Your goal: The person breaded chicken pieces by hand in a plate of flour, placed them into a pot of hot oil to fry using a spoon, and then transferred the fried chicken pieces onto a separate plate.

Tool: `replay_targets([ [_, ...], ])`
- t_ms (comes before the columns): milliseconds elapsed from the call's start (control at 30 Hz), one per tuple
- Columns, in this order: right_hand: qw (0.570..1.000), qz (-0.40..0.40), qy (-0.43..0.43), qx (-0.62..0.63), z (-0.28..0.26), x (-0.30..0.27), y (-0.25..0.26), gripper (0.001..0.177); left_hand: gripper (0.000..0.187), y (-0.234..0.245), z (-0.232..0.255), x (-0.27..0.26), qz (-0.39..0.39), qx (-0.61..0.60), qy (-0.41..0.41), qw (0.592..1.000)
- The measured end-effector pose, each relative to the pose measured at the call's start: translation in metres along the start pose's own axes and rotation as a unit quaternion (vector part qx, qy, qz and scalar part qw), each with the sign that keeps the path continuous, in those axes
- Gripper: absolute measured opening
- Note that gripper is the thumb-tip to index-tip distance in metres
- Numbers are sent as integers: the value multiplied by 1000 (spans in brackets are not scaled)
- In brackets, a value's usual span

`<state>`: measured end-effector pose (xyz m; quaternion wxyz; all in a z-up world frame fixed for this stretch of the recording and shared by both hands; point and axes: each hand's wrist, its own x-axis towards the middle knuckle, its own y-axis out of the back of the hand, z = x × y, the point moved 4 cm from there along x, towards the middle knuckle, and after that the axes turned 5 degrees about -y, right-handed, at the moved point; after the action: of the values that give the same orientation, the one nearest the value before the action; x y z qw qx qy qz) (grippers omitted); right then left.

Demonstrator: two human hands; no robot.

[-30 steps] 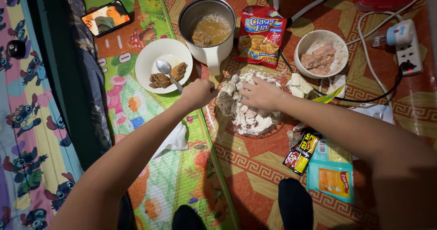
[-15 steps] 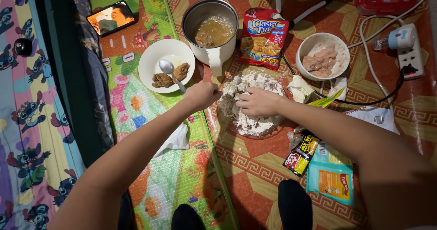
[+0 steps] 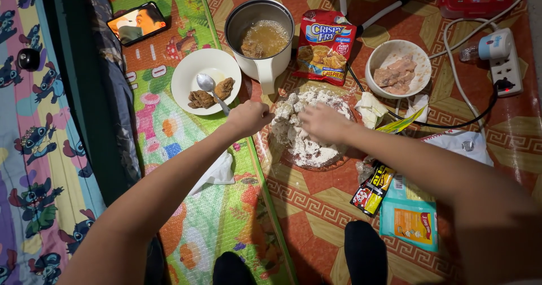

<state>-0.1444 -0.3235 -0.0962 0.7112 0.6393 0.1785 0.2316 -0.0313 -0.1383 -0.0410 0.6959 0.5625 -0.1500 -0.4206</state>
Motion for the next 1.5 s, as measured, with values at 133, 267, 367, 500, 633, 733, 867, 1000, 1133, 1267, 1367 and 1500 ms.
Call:
replay_targets([
  [133,948,-86,-185,243,36,-7,-5,20,35,4,-2,-1,-3,-6,2,1000],
  [267,891,-79,-261,363,71,-20,-1,28,34,5,-6,-3,-1,-6,11,1000],
  [367,880,-37,-245,406,90,-28,3,34,35,5,-9,-4,-7,-9,10,1000],
  [500,873,-68,-257,409,98,-32,-1,39,34,4,-11,-5,4,-11,8,1000],
  [633,864,-84,-259,424,99,-37,1,38,33,4,-13,-5,9,-11,-1,1000],
  [733,844,-101,-268,453,96,-38,6,40,34,3,-14,-5,13,-19,-4,1000],
  [867,808,-126,-304,488,98,-34,28,39,35,4,-13,-2,12,-19,-5,1000],
  [1000,815,-132,-309,472,113,-13,74,38,33,12,-16,2,25,-22,-4,999],
  [1133,852,-56,-284,437,146,26,129,34,37,27,-24,3,57,-30,-9,998],
  [1267,859,85,-256,435,171,77,155,27,36,36,-33,0,64,-47,11,997],
  [1367,839,148,-284,440,188,115,139,25,34,36,-43,-3,58,-49,43,996],
  [1500,871,208,-342,286,199,158,105,29,33,38,-51,-6,86,-62,27,994],
])
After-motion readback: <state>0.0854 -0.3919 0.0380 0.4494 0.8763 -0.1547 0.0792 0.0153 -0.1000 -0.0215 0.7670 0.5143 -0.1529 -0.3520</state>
